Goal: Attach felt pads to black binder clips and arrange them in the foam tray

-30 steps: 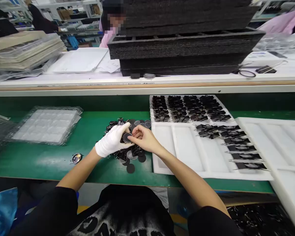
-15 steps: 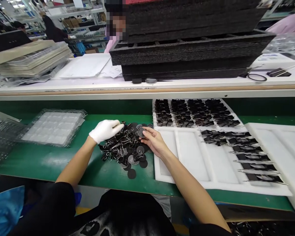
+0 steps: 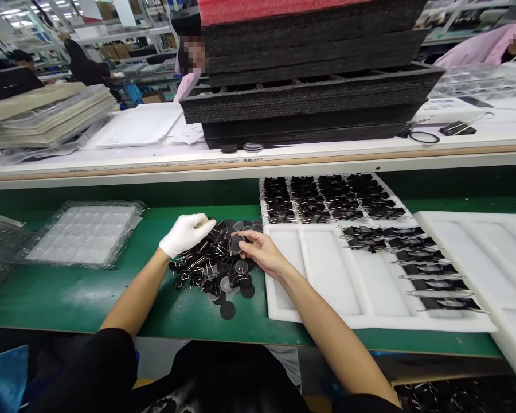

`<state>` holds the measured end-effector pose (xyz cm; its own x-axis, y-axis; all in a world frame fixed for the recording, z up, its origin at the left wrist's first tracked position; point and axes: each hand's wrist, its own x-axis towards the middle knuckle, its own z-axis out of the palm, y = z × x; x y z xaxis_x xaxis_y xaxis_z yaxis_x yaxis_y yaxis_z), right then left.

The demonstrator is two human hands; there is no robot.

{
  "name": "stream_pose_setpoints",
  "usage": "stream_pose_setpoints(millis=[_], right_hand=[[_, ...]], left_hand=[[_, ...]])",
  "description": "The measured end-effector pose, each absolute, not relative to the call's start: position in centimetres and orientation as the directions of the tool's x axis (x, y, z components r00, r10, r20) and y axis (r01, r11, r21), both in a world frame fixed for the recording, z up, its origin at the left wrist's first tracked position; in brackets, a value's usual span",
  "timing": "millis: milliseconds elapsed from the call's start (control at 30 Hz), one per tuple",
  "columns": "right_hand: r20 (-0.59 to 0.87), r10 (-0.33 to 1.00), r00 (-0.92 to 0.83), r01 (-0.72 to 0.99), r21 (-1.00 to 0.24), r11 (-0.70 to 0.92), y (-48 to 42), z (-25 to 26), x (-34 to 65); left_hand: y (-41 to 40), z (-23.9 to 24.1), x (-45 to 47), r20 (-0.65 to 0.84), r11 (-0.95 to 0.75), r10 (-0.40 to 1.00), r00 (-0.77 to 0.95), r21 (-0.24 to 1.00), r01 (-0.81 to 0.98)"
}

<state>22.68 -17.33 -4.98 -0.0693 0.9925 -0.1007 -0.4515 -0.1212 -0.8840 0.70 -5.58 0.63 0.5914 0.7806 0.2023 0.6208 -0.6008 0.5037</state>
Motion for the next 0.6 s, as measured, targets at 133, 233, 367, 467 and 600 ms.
stream_pose_setpoints(millis=[133, 233, 367, 467, 600], right_hand=[[-0.029, 0.994, -0.101, -0.317, -0.946, -0.060, -17.6, -5.3, 22.0], [-0.011, 0.998, -0.064, -0.295, -0.955, -0.029, -17.6, -5.6, 21.9], [0.052, 0.995, -0.082, -0.261, -0.965, 0.029, -17.6, -5.6, 22.4], [0.113, 0.986, -0.126, -0.202, -0.976, 0.086, -17.7, -5.4, 22.7], [0.257, 0.962, -0.093, 0.008, -0.966, 0.259, -18.0, -5.2, 23.3]], left_hand=[[-7.8, 0.0, 2.2, 0.286, -0.559, 0.813, 0.507, 0.629, 0.541], [-8.6, 0.6, 2.5, 0.277, -0.667, 0.715, 0.642, 0.546, 0.508], [-8.5, 1.7, 1.9, 0.146, -0.708, 0.695, 0.704, 0.309, 0.635], [-8.4, 1.8, 1.8, 0.011, -0.715, 0.666, 0.746, 0.293, 0.634], [-8.2, 1.8, 2.0, -0.012, -0.729, 0.615, 0.789, 0.375, 0.573]])
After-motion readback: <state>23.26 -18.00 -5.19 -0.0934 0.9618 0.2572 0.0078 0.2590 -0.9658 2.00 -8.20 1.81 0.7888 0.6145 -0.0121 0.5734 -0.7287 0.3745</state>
